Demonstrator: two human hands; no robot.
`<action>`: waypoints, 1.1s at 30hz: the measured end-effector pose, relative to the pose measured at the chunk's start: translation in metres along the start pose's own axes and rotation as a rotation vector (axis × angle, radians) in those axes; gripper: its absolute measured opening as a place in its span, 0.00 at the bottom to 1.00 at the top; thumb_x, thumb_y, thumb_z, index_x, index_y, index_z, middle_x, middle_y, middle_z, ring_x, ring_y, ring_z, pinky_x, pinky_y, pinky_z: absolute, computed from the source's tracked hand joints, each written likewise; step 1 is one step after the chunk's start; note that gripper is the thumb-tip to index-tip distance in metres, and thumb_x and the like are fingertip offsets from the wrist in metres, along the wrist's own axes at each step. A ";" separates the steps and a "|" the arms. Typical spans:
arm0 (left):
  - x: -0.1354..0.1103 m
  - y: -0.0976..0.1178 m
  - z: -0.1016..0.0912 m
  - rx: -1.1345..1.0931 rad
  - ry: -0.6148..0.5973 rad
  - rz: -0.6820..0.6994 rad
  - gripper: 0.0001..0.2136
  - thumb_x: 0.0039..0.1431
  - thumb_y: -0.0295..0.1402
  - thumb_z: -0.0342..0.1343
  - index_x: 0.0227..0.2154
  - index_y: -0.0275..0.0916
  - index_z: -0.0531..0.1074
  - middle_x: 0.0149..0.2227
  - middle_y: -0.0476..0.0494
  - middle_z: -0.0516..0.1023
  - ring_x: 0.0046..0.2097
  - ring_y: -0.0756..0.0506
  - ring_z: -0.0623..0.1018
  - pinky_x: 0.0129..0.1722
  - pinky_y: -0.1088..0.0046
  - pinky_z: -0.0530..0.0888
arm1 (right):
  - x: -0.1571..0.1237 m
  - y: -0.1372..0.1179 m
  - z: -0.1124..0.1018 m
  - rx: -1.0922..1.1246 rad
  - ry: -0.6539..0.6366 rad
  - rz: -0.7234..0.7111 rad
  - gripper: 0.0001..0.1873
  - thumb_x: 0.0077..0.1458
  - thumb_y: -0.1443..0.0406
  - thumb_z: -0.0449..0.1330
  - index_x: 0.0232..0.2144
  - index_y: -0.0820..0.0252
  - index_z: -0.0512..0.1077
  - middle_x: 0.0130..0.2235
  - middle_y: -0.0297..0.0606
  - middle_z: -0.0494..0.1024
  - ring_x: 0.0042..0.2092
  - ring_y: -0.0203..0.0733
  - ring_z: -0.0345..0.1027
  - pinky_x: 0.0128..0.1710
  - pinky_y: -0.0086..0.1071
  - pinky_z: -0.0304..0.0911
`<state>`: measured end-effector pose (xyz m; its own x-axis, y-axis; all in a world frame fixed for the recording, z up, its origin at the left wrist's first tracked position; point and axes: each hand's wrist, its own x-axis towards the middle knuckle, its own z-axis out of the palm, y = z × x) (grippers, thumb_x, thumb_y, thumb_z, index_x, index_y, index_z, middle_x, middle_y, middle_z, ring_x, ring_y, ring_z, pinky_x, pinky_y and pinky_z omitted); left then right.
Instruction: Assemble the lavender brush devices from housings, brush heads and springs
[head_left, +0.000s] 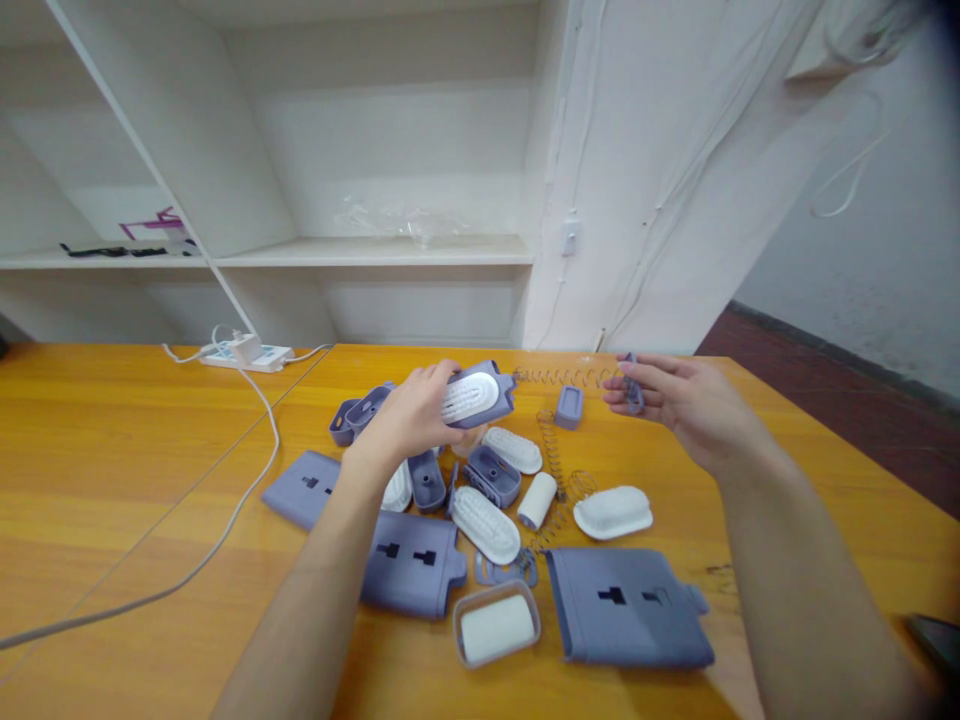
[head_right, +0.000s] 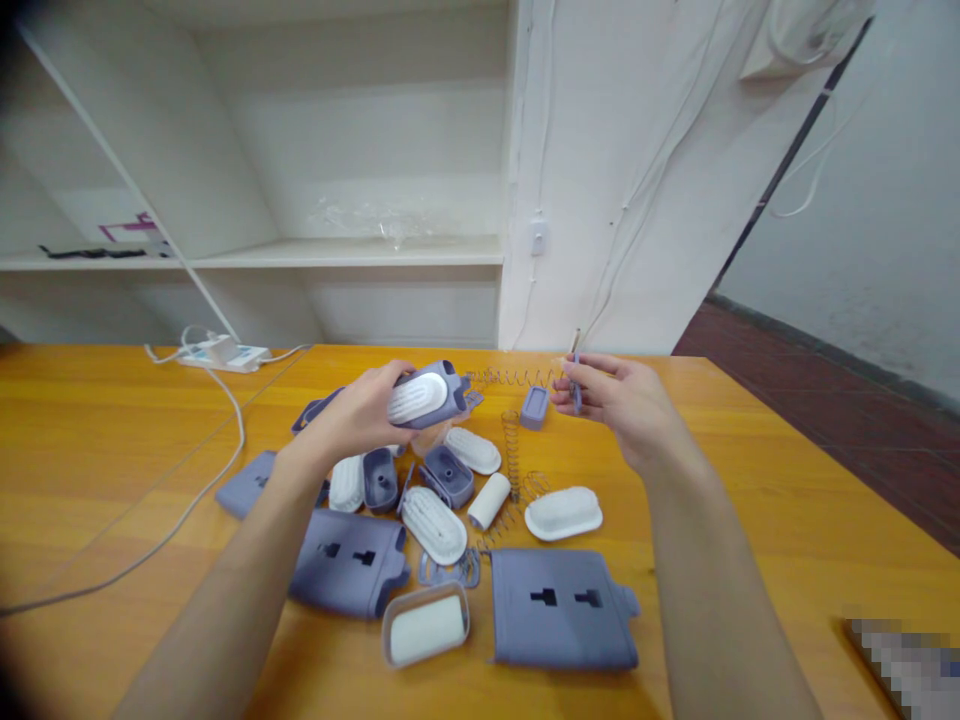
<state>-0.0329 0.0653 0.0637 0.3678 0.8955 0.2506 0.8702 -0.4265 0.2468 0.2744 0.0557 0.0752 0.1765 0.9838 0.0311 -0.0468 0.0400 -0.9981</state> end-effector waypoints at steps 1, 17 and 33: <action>0.001 0.000 0.000 -0.003 0.020 0.013 0.31 0.46 0.36 0.63 0.54 0.41 0.62 0.52 0.39 0.72 0.52 0.37 0.72 0.51 0.62 0.69 | -0.001 -0.001 -0.001 -0.012 -0.018 -0.004 0.11 0.46 0.67 0.68 0.34 0.64 0.76 0.28 0.43 0.81 0.28 0.39 0.76 0.29 0.28 0.75; 0.002 0.033 0.014 0.045 0.136 0.159 0.29 0.50 0.34 0.60 0.55 0.41 0.59 0.53 0.40 0.71 0.54 0.39 0.69 0.51 0.63 0.69 | -0.013 0.008 0.051 -0.181 -0.140 -0.121 0.23 0.48 0.57 0.69 0.46 0.61 0.74 0.34 0.42 0.83 0.33 0.41 0.77 0.27 0.27 0.70; 0.002 0.035 0.016 0.045 0.135 0.112 0.29 0.50 0.35 0.59 0.56 0.42 0.59 0.54 0.41 0.70 0.55 0.39 0.69 0.52 0.64 0.69 | -0.011 0.009 0.050 -0.176 -0.094 -0.088 0.28 0.46 0.56 0.70 0.49 0.58 0.73 0.36 0.43 0.83 0.34 0.44 0.78 0.26 0.29 0.72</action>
<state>0.0039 0.0544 0.0579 0.4184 0.8164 0.3980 0.8414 -0.5135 0.1687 0.2224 0.0538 0.0685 0.0791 0.9901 0.1156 0.1383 0.1039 -0.9849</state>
